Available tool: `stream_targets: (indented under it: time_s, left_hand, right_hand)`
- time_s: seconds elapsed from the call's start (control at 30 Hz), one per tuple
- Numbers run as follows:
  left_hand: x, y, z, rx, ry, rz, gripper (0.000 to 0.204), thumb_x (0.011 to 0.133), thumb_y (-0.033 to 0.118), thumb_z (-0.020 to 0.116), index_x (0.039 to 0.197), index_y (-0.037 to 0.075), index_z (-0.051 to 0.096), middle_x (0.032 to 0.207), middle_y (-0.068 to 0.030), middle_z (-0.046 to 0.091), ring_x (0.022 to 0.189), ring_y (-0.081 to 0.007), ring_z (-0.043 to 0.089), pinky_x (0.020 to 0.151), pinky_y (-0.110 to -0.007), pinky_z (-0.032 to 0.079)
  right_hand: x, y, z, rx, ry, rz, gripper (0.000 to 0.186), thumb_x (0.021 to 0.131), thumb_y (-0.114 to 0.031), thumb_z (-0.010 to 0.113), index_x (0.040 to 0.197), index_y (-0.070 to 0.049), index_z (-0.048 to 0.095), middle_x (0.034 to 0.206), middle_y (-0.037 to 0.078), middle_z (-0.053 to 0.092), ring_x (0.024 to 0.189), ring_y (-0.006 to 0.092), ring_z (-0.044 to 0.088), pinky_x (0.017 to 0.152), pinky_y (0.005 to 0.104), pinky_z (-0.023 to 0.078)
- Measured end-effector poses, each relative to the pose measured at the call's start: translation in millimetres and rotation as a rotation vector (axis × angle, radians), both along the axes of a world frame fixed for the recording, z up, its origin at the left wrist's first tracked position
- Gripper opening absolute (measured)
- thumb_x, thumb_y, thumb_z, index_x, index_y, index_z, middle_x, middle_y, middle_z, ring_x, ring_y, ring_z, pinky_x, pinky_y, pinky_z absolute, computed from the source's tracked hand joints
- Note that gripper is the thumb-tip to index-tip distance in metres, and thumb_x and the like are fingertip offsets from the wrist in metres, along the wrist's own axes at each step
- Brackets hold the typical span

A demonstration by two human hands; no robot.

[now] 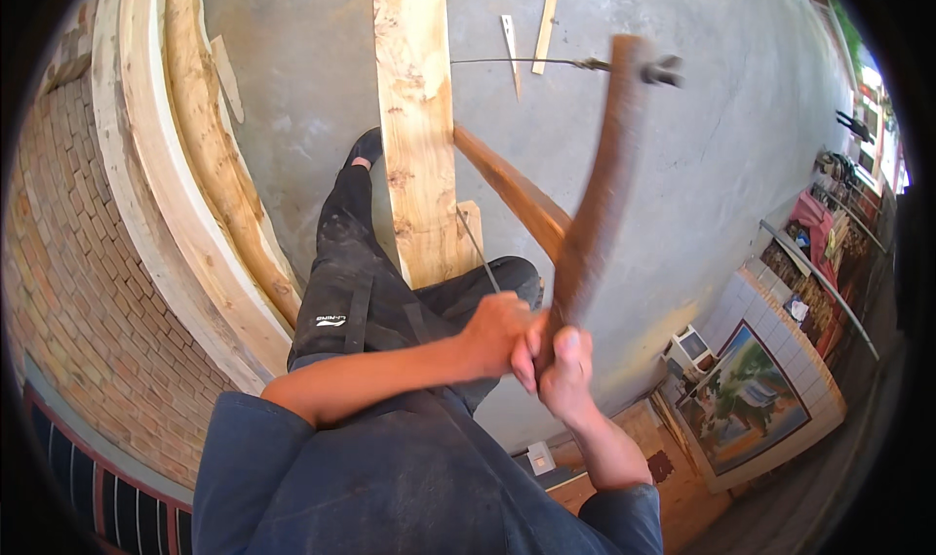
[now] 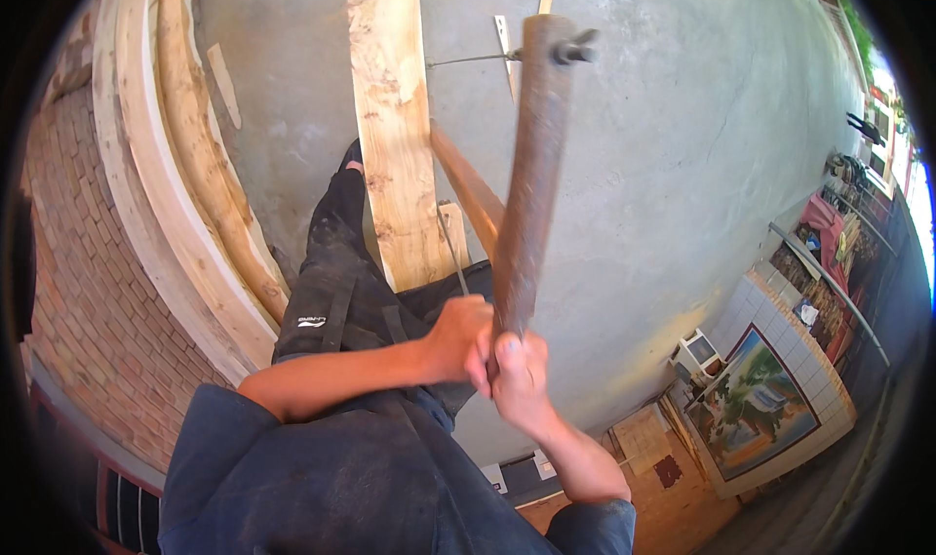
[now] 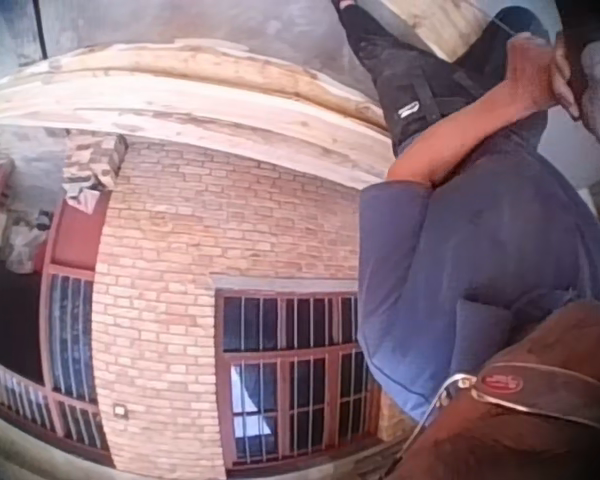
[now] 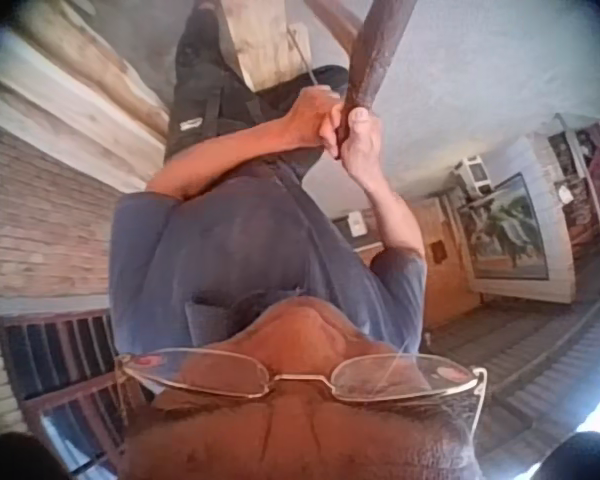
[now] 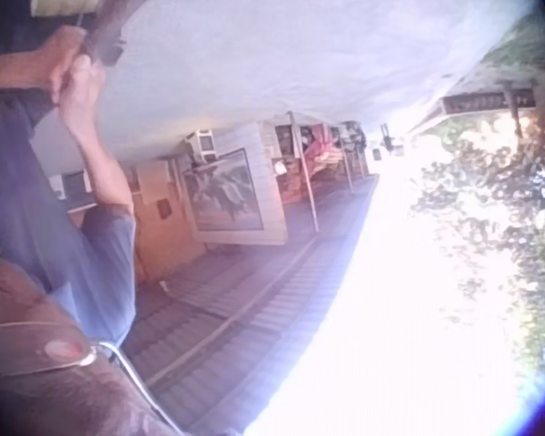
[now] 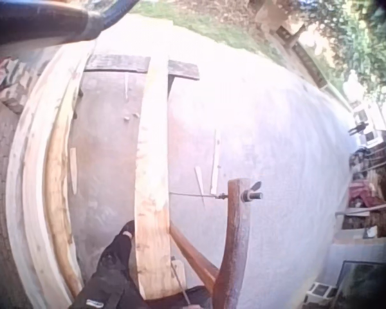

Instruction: The person uses a bow saw to cut a long wooden plank resting on a makeshift sawhorse. They reposition the plank and continue sawing along its length, producing sawdust and a cut-off piece.

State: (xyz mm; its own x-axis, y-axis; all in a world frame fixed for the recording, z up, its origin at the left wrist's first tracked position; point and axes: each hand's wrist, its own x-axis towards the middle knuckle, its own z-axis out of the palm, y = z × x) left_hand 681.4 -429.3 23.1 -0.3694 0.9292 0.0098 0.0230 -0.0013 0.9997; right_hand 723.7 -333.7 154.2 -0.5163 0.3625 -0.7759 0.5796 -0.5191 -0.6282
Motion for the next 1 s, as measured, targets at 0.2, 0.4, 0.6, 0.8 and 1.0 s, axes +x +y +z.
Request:
stream_targets:
  time_s: [0.2,0.4,0.6,0.8,1.0]
  left_hand:
    - [-18,1,-38,-0.172,-0.213,-0.110,0.035,0.060,0.030,0.084,0.070,0.010,0.057,0.070,-0.0107,0.064,0.071,-0.0384,0.065,0.062,-0.047,0.050]
    - [-2,1,28,0.007,-0.052,-0.004,0.037,0.060,0.035,0.082,0.068,0.016,0.052,0.066,-0.0046,0.056,0.065,-0.0294,0.060,0.062,-0.042,0.043]
    - [-12,1,-44,-0.072,0.005,0.001,0.036,0.059,0.036,0.085,0.067,0.016,0.057,0.069,-0.0080,0.063,0.070,-0.0311,0.065,0.064,-0.045,0.050]
    - [-15,-1,-50,-0.224,-0.268,-0.093,0.029,0.061,0.031,0.082,0.068,0.015,0.060,0.070,-0.0086,0.066,0.073,-0.0326,0.068,0.064,-0.044,0.052]
    - [-11,4,23,0.022,-0.053,0.039,0.034,0.063,0.032,0.082,0.070,0.018,0.052,0.066,-0.0032,0.055,0.065,-0.0265,0.059,0.062,-0.041,0.043]
  right_hand:
    - [-27,7,-48,0.018,-0.057,-0.004,0.064,0.109,-0.064,0.040,0.082,-0.006,0.048,0.057,0.006,0.054,0.044,0.0114,0.045,0.043,0.0276,0.035]
    - [-14,6,35,-0.004,0.004,0.016,0.072,0.102,-0.075,0.046,0.088,-0.004,0.046,0.055,0.010,0.050,0.041,0.0152,0.042,0.039,0.0294,0.034]
    - [-15,6,-53,0.042,-0.069,0.034,0.068,0.106,-0.070,0.042,0.085,-0.005,0.047,0.054,0.007,0.051,0.040,0.0144,0.043,0.040,0.0298,0.034]
    - [-30,9,-56,-0.003,-0.067,0.014,0.061,0.110,-0.061,0.040,0.086,-0.005,0.048,0.058,0.008,0.054,0.044,0.0127,0.045,0.042,0.0286,0.035]
    - [-17,8,15,-0.003,0.010,0.032,0.068,0.105,-0.070,0.044,0.089,-0.004,0.046,0.055,0.011,0.051,0.042,0.0153,0.043,0.040,0.0292,0.034]
